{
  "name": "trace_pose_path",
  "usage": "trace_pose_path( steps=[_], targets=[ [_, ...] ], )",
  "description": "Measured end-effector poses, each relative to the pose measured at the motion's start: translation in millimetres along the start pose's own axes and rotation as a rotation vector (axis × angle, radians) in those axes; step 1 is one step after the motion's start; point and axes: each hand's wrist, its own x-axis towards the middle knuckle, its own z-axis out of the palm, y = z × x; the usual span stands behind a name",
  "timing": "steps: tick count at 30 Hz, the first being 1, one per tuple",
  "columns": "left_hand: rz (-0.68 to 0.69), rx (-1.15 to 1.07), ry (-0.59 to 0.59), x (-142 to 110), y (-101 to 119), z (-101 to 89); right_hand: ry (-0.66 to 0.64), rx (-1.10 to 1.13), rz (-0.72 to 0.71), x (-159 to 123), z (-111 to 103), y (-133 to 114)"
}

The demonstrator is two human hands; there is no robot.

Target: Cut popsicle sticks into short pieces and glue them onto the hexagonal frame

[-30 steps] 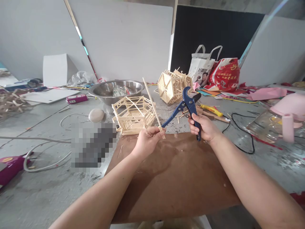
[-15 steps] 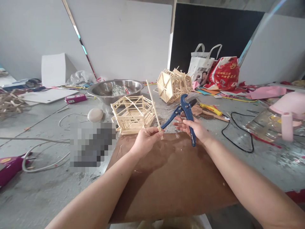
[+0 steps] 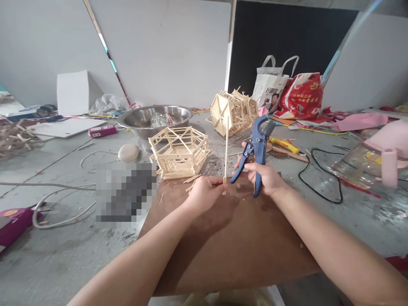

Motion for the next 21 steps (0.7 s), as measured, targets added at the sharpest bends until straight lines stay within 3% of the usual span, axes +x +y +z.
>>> trace_pose_path(
  steps=[5,8,14,21],
  targets=[
    [-0.011,0.325,0.236,3.3,-5.8,-12.8,0.139,-0.836,-0.223,1.7,-13.5,-4.3],
    [0.033,0.443,0.334,3.8,-7.5,-18.4,0.145,-1.126,-0.311,3.4,-14.1,4.5],
    [0.125,0.573,0.436,3.0,-5.7,-19.1,0.04,-1.314,-0.245,1.6,-6.5,17.1],
    [0.143,0.607,0.423,4.0,-6.8,-15.9,-0.079,-1.295,-0.213,-5.9,8.8,20.1]
  ],
)
